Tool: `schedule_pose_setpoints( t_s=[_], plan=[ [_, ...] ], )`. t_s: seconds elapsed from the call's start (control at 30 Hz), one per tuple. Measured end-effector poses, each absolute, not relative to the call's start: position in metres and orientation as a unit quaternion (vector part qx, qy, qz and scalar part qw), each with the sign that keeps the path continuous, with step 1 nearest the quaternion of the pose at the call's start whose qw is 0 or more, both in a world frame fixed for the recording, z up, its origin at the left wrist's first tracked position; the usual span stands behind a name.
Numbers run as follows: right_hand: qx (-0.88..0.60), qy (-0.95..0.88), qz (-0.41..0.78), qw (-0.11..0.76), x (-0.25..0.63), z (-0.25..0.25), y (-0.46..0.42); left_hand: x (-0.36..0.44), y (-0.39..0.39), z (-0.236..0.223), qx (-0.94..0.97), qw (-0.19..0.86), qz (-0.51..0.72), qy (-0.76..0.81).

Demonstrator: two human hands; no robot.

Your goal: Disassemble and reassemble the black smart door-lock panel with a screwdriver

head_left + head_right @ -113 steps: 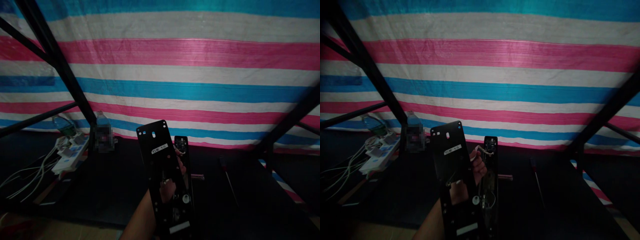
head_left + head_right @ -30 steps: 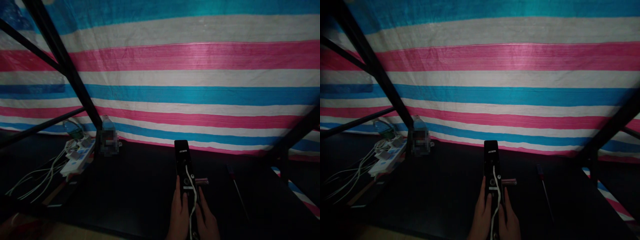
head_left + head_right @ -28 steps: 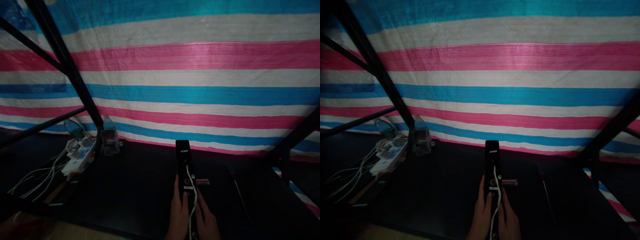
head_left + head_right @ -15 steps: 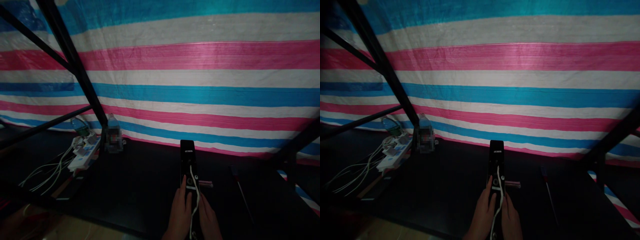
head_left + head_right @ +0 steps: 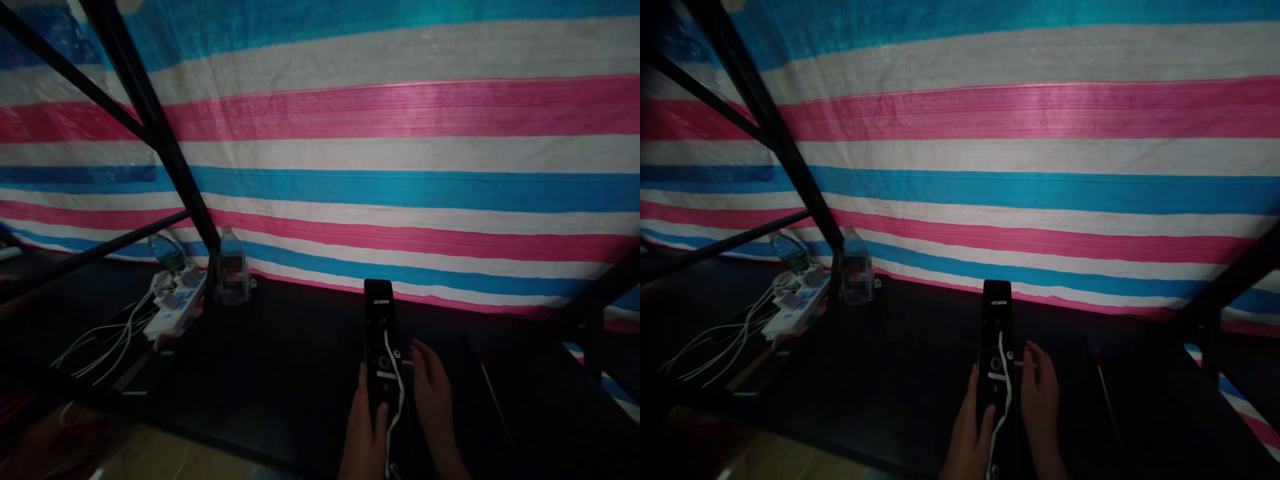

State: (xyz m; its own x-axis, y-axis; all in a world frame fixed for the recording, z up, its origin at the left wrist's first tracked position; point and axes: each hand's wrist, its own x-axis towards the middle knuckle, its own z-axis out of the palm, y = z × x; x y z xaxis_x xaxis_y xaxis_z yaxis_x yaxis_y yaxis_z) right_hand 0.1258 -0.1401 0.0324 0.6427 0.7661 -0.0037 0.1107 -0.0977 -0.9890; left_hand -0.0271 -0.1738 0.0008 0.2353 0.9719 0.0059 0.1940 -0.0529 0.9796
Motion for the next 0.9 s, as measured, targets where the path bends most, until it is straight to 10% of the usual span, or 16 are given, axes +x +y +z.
schedule_pose_setpoints(
  t_s=[0.9],
  plan=[
    [-0.587,-0.357,0.429,0.587,0.119,0.027,-0.087,-0.035,-0.175,0.013,0.573,0.562,0.354,0.48]
  ],
)
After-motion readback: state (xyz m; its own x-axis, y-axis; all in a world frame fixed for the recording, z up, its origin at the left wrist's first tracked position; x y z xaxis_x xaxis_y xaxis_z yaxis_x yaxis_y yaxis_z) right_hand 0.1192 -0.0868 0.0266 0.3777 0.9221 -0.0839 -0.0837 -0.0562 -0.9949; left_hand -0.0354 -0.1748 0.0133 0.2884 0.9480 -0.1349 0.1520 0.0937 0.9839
